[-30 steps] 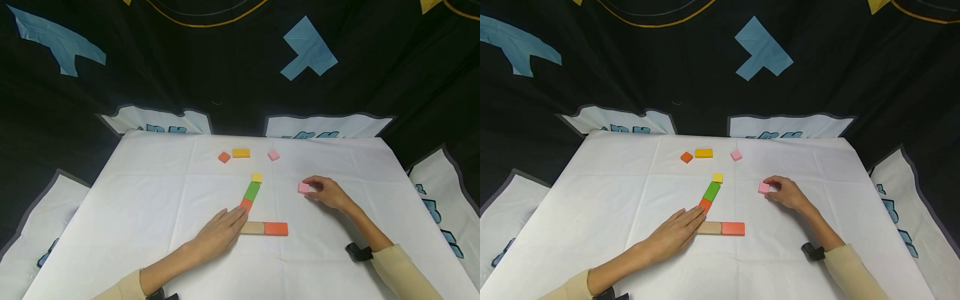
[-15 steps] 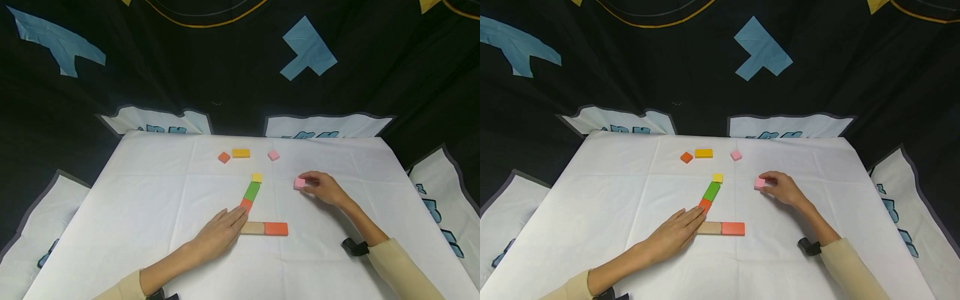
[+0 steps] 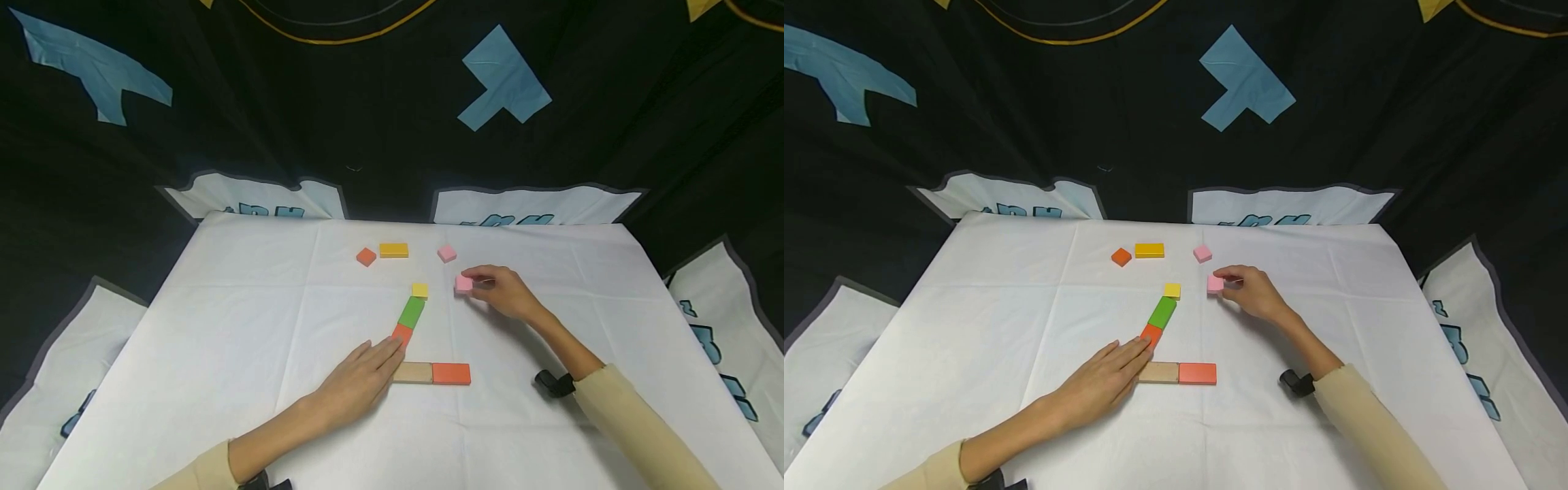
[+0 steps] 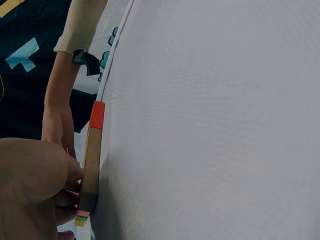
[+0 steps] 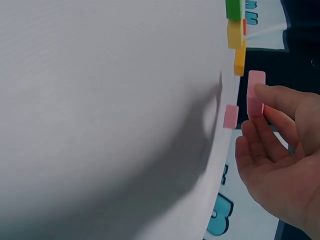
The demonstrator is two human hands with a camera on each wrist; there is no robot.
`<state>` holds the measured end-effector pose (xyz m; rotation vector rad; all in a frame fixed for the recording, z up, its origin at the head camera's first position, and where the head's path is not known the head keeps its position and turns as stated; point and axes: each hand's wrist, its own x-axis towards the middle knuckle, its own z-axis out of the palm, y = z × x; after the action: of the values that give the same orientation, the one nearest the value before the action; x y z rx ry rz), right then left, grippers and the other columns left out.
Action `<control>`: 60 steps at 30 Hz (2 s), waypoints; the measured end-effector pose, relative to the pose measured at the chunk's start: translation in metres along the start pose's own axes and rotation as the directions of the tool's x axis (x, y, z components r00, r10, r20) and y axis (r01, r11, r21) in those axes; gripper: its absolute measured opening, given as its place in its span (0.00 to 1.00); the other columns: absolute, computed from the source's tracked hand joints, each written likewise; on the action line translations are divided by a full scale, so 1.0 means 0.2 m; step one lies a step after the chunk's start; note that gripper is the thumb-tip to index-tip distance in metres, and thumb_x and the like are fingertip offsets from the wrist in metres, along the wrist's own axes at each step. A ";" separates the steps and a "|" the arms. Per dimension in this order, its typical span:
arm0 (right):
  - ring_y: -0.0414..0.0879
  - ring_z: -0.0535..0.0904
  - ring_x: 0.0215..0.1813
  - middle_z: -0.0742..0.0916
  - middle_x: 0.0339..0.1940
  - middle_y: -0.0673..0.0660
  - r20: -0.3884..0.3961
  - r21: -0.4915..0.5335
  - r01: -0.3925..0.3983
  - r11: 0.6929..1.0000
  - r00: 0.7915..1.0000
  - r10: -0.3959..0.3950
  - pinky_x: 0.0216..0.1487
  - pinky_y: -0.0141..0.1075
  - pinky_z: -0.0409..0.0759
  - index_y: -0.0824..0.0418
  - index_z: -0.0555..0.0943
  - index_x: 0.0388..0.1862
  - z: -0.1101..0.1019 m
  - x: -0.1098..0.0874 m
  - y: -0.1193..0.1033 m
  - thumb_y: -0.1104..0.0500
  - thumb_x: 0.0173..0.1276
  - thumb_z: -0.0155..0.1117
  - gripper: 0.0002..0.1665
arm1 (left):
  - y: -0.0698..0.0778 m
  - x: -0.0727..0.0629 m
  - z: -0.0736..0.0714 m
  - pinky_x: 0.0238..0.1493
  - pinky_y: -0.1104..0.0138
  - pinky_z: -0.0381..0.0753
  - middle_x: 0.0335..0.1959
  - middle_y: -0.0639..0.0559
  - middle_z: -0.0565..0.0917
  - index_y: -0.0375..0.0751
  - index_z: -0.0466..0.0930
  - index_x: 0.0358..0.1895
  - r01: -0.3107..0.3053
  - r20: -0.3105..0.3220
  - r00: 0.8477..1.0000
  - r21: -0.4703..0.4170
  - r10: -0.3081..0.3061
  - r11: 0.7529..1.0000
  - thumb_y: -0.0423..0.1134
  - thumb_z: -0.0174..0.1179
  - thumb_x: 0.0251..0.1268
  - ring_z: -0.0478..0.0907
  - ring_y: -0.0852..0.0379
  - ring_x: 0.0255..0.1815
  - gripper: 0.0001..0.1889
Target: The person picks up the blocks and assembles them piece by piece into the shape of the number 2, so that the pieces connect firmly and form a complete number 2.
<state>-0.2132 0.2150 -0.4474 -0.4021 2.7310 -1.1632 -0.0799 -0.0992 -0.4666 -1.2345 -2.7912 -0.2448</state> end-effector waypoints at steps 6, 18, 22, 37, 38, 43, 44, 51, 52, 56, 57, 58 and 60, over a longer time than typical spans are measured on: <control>0.56 0.77 0.62 0.82 0.61 0.61 0.002 -0.003 0.000 1.000 1.000 0.000 0.64 0.49 0.75 0.63 0.82 0.61 0.03 0.08 -0.06 0.66 0.67 0.68 0.22 | 0.00 0.00 0.00 0.69 0.50 0.67 0.71 0.41 0.70 0.33 0.71 0.69 0.004 0.007 1.000 -0.007 -0.004 1.000 0.38 0.56 0.75 0.66 0.48 0.72 0.24; 0.54 0.78 0.61 0.81 0.64 0.59 0.006 -0.002 -0.007 1.000 1.000 0.007 0.63 0.45 0.76 0.61 0.82 0.61 0.13 0.21 -0.14 0.65 0.68 0.69 0.22 | 0.00 0.00 0.00 0.69 0.51 0.67 0.71 0.41 0.71 0.33 0.71 0.69 0.002 -0.001 1.000 -0.008 -0.002 1.000 0.38 0.56 0.75 0.67 0.48 0.72 0.24; 0.54 0.80 0.58 0.81 0.64 0.59 -0.004 0.008 -0.004 1.000 1.000 0.004 0.60 0.44 0.78 0.61 0.83 0.60 0.16 0.24 -0.15 0.66 0.68 0.68 0.21 | 0.00 0.00 0.00 0.69 0.51 0.67 0.71 0.42 0.71 0.33 0.71 0.69 0.004 -0.001 1.000 -0.010 -0.004 1.000 0.38 0.56 0.75 0.67 0.48 0.72 0.24; 0.51 0.81 0.51 0.84 0.54 0.56 0.023 -0.036 -0.001 0.999 1.000 0.002 0.53 0.40 0.82 0.59 0.84 0.59 0.26 0.31 -0.17 0.64 0.66 0.72 0.21 | 0.00 0.00 -0.01 0.69 0.51 0.67 0.71 0.42 0.70 0.33 0.71 0.70 0.009 0.002 1.000 -0.022 -0.009 1.000 0.38 0.56 0.75 0.66 0.48 0.72 0.24; 0.51 0.81 0.51 0.84 0.54 0.56 0.024 -0.042 -0.004 0.999 1.000 0.005 0.53 0.40 0.82 0.59 0.84 0.59 0.26 0.32 -0.17 0.63 0.66 0.72 0.21 | 0.00 0.00 -0.01 0.69 0.51 0.67 0.71 0.42 0.70 0.33 0.71 0.70 0.009 0.002 1.000 -0.021 -0.009 1.000 0.38 0.56 0.75 0.66 0.48 0.72 0.24; 0.51 0.79 0.51 0.84 0.56 0.56 0.034 -0.050 -0.024 0.998 0.999 0.025 0.53 0.41 0.81 0.58 0.84 0.60 0.27 0.33 -0.17 0.63 0.67 0.70 0.21 | 0.00 0.00 -0.01 0.69 0.51 0.66 0.71 0.42 0.70 0.34 0.71 0.70 0.010 0.005 1.000 -0.015 -0.010 1.000 0.39 0.56 0.75 0.66 0.48 0.72 0.24; 0.51 0.79 0.51 0.84 0.56 0.56 0.039 -0.048 -0.027 0.998 0.999 0.029 0.54 0.41 0.81 0.58 0.83 0.60 0.27 0.33 -0.16 0.63 0.67 0.70 0.22 | 0.00 0.00 -0.01 0.69 0.51 0.66 0.71 0.42 0.70 0.34 0.71 0.70 0.010 0.007 1.000 -0.015 -0.010 1.000 0.39 0.56 0.75 0.66 0.48 0.72 0.24; 0.52 0.79 0.53 0.84 0.57 0.57 0.067 -0.047 -0.025 0.999 0.997 0.028 0.57 0.41 0.80 0.59 0.83 0.61 0.27 0.34 -0.15 0.64 0.69 0.68 0.22 | 0.00 0.00 -0.01 0.69 0.51 0.66 0.71 0.42 0.70 0.33 0.71 0.70 0.009 0.006 1.000 -0.014 -0.009 1.000 0.39 0.56 0.75 0.66 0.48 0.72 0.24; 0.52 0.79 0.53 0.84 0.57 0.57 0.071 -0.047 -0.022 0.999 0.997 0.025 0.57 0.41 0.80 0.59 0.83 0.61 0.27 0.34 -0.15 0.64 0.69 0.68 0.22 | 0.00 0.00 -0.01 0.69 0.51 0.67 0.71 0.42 0.70 0.33 0.71 0.69 0.009 0.004 1.000 -0.013 -0.009 1.000 0.39 0.56 0.75 0.67 0.48 0.72 0.24; 0.52 0.79 0.54 0.84 0.59 0.57 0.083 -0.048 -0.021 0.999 0.996 0.025 0.58 0.42 0.80 0.58 0.82 0.62 0.27 0.34 -0.15 0.63 0.70 0.66 0.21 | 0.00 0.00 -0.02 0.69 0.51 0.67 0.71 0.42 0.71 0.33 0.72 0.69 0.010 0.000 1.000 -0.017 -0.010 1.000 0.38 0.56 0.75 0.67 0.48 0.71 0.24; 0.52 0.79 0.54 0.84 0.59 0.57 0.086 -0.048 -0.023 0.999 0.996 0.027 0.58 0.42 0.79 0.58 0.82 0.62 0.27 0.34 -0.15 0.62 0.71 0.66 0.21 | 0.01 0.00 -0.01 0.68 0.51 0.67 0.71 0.42 0.71 0.33 0.72 0.69 0.010 0.000 1.000 -0.018 -0.010 1.000 0.38 0.56 0.75 0.67 0.48 0.71 0.23; 0.52 0.78 0.54 0.84 0.60 0.57 0.086 -0.048 -0.024 0.999 0.996 0.028 0.58 0.43 0.79 0.58 0.82 0.62 0.27 0.34 -0.15 0.61 0.71 0.66 0.21 | 0.01 0.00 -0.01 0.68 0.50 0.67 0.71 0.42 0.71 0.33 0.72 0.69 0.011 0.000 1.000 -0.020 -0.011 1.000 0.38 0.56 0.75 0.67 0.48 0.71 0.23; 0.52 0.78 0.55 0.84 0.60 0.57 0.085 -0.053 -0.024 0.998 0.996 0.029 0.59 0.43 0.79 0.57 0.82 0.62 0.28 0.34 -0.15 0.60 0.71 0.66 0.20 | 0.01 0.00 -0.01 0.69 0.50 0.67 0.71 0.42 0.71 0.33 0.72 0.69 0.012 0.000 1.000 -0.023 -0.012 1.000 0.38 0.56 0.75 0.67 0.48 0.72 0.24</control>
<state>-0.2585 0.1370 -0.4659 -0.4114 2.6883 -1.0457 -0.0792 -0.0987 -0.4644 -1.2234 -2.8044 -0.2789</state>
